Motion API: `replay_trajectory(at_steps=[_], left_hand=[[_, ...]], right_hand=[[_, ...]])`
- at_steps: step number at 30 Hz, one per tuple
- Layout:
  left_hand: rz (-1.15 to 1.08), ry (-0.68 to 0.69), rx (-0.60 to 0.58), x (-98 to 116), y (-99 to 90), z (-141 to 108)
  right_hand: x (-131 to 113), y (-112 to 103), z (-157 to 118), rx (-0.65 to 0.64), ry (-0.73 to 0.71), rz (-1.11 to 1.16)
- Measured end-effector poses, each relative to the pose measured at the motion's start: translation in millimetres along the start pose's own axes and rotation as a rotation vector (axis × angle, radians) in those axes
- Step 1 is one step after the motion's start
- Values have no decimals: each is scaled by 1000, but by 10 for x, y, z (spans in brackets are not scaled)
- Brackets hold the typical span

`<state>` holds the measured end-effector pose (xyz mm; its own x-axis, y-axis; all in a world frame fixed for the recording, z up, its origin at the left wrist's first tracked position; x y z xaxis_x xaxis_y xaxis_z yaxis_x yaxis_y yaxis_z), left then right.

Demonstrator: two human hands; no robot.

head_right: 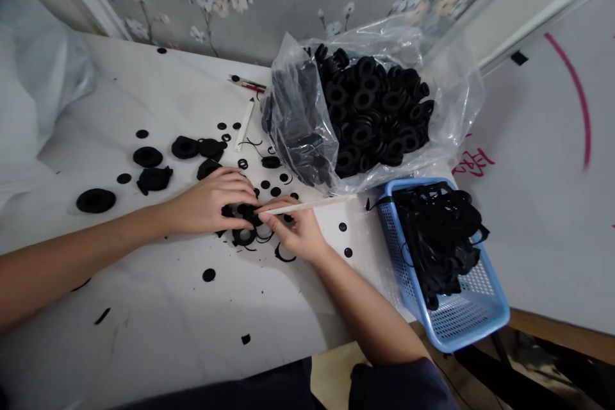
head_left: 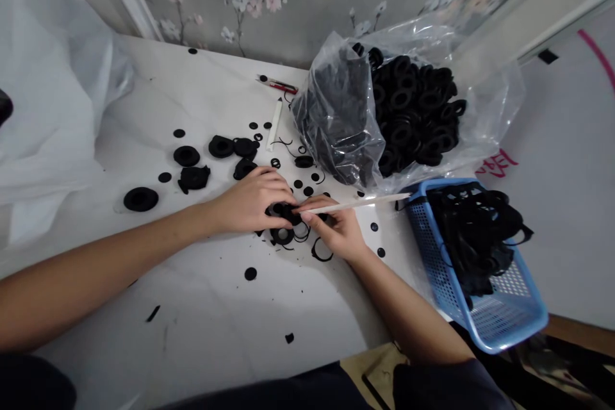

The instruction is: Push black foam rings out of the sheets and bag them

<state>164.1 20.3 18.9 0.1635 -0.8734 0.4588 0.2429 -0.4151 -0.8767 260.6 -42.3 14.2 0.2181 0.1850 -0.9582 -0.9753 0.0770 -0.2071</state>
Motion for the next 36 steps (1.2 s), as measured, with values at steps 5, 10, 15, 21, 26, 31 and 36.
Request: replay_trajectory(at_steps=[5,10,15,21,26,31,36], left_hand=[[-27,22,26,29,-29,-1],[-52,11,40,29,-51,-6],[-97,-52,26,-20,-13,-13],[-205,-178,-4,-96,16,-37],[-170,-93,31,-18,-38,-29],[-30,38,-27,97,4,-9],[-53,-43,-137,33,59,78]], right_hand=[[-10,2,-1,2,-1,-24],[-150,83,-16,-68,-155,-218],[-377,70,-66,-26,-393,-383],[-293,-218,-88,236,-225,-273],[-239,-307,-129,334,-194,-232],[-229,-287,-134,319,-164,-169],[-160,-292,-140,313,-57,-99]])
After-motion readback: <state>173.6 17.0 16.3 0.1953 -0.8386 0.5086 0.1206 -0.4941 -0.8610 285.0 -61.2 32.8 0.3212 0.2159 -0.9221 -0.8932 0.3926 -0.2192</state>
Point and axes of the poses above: each hand's wrist, its own z-axis towards the middle knuckle, its own y-axis out of the palm, x = y × z, the point moved 9 cm from there along z, towards the middle knuckle, and after that the axes turned 7 degrees about z, right-handed, at the moved point
